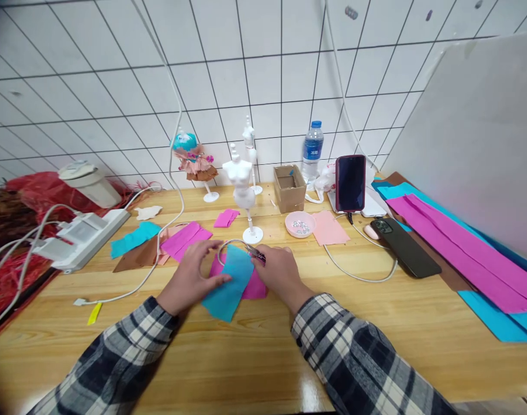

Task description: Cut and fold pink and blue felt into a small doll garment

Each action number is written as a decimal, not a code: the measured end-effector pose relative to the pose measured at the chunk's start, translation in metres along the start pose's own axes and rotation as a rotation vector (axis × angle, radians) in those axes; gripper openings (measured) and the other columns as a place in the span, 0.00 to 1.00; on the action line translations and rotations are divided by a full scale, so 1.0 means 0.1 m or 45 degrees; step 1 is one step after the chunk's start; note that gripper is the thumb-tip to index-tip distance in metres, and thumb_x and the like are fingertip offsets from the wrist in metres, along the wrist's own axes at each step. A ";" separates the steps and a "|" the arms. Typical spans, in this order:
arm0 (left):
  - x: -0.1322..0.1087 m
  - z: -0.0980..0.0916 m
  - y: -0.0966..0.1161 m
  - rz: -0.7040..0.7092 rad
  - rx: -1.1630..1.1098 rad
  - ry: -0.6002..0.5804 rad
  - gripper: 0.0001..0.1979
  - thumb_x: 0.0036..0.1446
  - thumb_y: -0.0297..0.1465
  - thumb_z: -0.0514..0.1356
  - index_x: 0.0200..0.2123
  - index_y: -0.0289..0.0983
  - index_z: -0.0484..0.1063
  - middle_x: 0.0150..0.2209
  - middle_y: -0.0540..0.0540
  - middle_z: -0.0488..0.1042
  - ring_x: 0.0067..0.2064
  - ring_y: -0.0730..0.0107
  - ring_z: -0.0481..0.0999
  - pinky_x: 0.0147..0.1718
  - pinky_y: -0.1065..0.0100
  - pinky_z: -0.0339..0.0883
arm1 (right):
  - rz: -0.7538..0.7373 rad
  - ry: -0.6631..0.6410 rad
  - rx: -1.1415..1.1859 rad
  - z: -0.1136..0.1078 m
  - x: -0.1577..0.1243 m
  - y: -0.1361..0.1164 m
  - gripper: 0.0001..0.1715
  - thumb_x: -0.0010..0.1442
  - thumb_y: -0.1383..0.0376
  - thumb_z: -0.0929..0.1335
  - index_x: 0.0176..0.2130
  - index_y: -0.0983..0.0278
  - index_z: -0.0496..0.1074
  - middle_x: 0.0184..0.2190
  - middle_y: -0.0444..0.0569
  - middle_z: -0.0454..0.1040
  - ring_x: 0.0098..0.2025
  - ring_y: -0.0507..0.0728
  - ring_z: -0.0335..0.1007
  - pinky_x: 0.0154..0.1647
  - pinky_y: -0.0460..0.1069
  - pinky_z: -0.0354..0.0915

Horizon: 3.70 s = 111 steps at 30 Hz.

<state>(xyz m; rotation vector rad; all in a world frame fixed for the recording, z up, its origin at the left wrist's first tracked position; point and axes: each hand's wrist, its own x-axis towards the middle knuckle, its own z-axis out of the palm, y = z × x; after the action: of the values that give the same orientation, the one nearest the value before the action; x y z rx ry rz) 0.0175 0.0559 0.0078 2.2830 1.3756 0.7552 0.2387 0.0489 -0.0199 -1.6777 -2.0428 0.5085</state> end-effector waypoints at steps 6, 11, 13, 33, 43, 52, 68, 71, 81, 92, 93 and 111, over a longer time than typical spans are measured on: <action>0.12 0.03 0.15 -0.298 -0.805 -0.315 0.36 0.47 0.43 0.68 0.57 0.36 0.65 0.51 0.37 0.74 0.50 0.53 0.74 0.47 0.56 0.69 | -0.178 0.146 0.769 -0.11 -0.12 0.01 0.09 0.60 0.59 0.66 0.33 0.62 0.69 0.26 0.43 0.68 0.27 0.51 0.62 0.29 0.46 0.58; 0.00 0.16 0.20 -0.332 -1.018 -0.747 0.17 0.50 0.40 0.66 0.40 0.36 0.77 0.40 0.44 0.81 0.40 0.59 0.80 0.42 0.59 0.73 | -0.148 0.156 1.008 -0.12 -0.15 0.01 0.09 0.60 0.59 0.64 0.34 0.62 0.64 0.24 0.40 0.62 0.26 0.50 0.58 0.28 0.45 0.57; -0.06 0.22 0.21 -0.298 -1.053 -0.847 0.18 0.50 0.39 0.66 0.42 0.36 0.77 0.42 0.43 0.81 0.41 0.58 0.80 0.43 0.59 0.73 | -0.133 0.172 1.013 -0.13 -0.14 0.01 0.08 0.60 0.59 0.65 0.34 0.62 0.64 0.25 0.40 0.63 0.27 0.50 0.59 0.29 0.46 0.58; -0.20 0.46 0.49 -0.290 -1.080 -0.700 0.18 0.51 0.37 0.66 0.45 0.37 0.76 0.44 0.44 0.80 0.46 0.57 0.78 0.50 0.57 0.70 | 0.105 0.342 0.865 -0.04 -0.09 -0.02 0.11 0.59 0.57 0.65 0.35 0.62 0.68 0.23 0.41 0.68 0.27 0.52 0.64 0.29 0.46 0.60; -0.08 0.28 0.23 -0.468 -1.260 0.094 0.11 0.49 0.36 0.68 0.32 0.35 0.73 0.27 0.51 0.75 0.28 0.72 0.71 0.33 0.68 0.68 | 0.193 0.090 1.024 -0.07 -0.13 0.08 0.20 0.65 0.48 0.58 0.37 0.61 0.64 0.20 0.38 0.63 0.19 0.50 0.57 0.21 0.45 0.55; -0.03 0.28 0.11 -0.396 -1.166 0.164 0.13 0.50 0.34 0.67 0.39 0.35 0.73 0.39 0.46 0.80 0.38 0.66 0.77 0.45 0.64 0.69 | 0.057 -0.226 0.928 0.04 -0.27 -0.07 0.24 0.68 0.48 0.52 0.35 0.61 0.63 0.22 0.39 0.61 0.24 0.52 0.57 0.28 0.47 0.58; -0.05 0.31 0.20 -0.410 -1.140 0.029 0.20 0.48 0.36 0.68 0.44 0.33 0.71 0.45 0.42 0.80 0.45 0.59 0.79 0.49 0.59 0.70 | 0.020 -0.226 0.807 0.02 -0.26 -0.04 0.24 0.68 0.50 0.52 0.36 0.61 0.65 0.25 0.41 0.63 0.29 0.53 0.61 0.33 0.49 0.57; -0.06 0.33 0.18 -0.415 -1.157 0.018 0.20 0.49 0.35 0.68 0.44 0.34 0.71 0.45 0.42 0.80 0.45 0.59 0.79 0.49 0.59 0.70 | 0.021 -0.223 0.814 0.02 -0.24 -0.04 0.25 0.68 0.49 0.52 0.35 0.61 0.65 0.26 0.42 0.64 0.30 0.54 0.62 0.34 0.49 0.57; -0.04 0.31 0.20 -0.453 -1.141 0.027 0.19 0.47 0.37 0.68 0.41 0.35 0.71 0.41 0.44 0.80 0.43 0.59 0.78 0.48 0.60 0.70 | 0.018 -0.239 0.799 0.08 -0.24 -0.03 0.25 0.67 0.47 0.52 0.33 0.61 0.63 0.27 0.43 0.66 0.30 0.54 0.62 0.33 0.49 0.57; -0.06 0.33 0.15 -0.453 -1.125 0.022 0.20 0.47 0.39 0.67 0.42 0.35 0.72 0.43 0.43 0.80 0.44 0.58 0.78 0.47 0.61 0.70 | 0.012 -0.215 0.811 0.20 -0.20 0.02 0.28 0.67 0.46 0.52 0.36 0.62 0.66 0.27 0.44 0.67 0.29 0.53 0.61 0.32 0.48 0.57; -0.06 0.33 0.15 -0.451 -1.121 0.022 0.20 0.47 0.39 0.67 0.42 0.35 0.72 0.43 0.43 0.80 0.44 0.58 0.78 0.47 0.61 0.70 | 0.011 -0.212 0.811 0.21 -0.21 0.02 0.28 0.67 0.46 0.52 0.36 0.62 0.67 0.26 0.44 0.67 0.29 0.53 0.61 0.31 0.48 0.57; -0.03 0.30 0.07 -0.429 -0.951 0.085 0.22 0.48 0.42 0.66 0.44 0.35 0.72 0.47 0.39 0.78 0.48 0.54 0.76 0.51 0.56 0.67 | -0.008 -0.207 0.326 -0.21 -0.19 0.15 0.28 0.67 0.47 0.55 0.33 0.61 0.70 0.26 0.46 0.73 0.31 0.55 0.68 0.32 0.47 0.56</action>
<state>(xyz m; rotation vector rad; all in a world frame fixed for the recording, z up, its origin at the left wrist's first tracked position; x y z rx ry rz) 0.0393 0.0484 -0.0125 1.4249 1.1865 1.0171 0.2655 0.0330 -0.0125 -1.5200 -1.9929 0.8896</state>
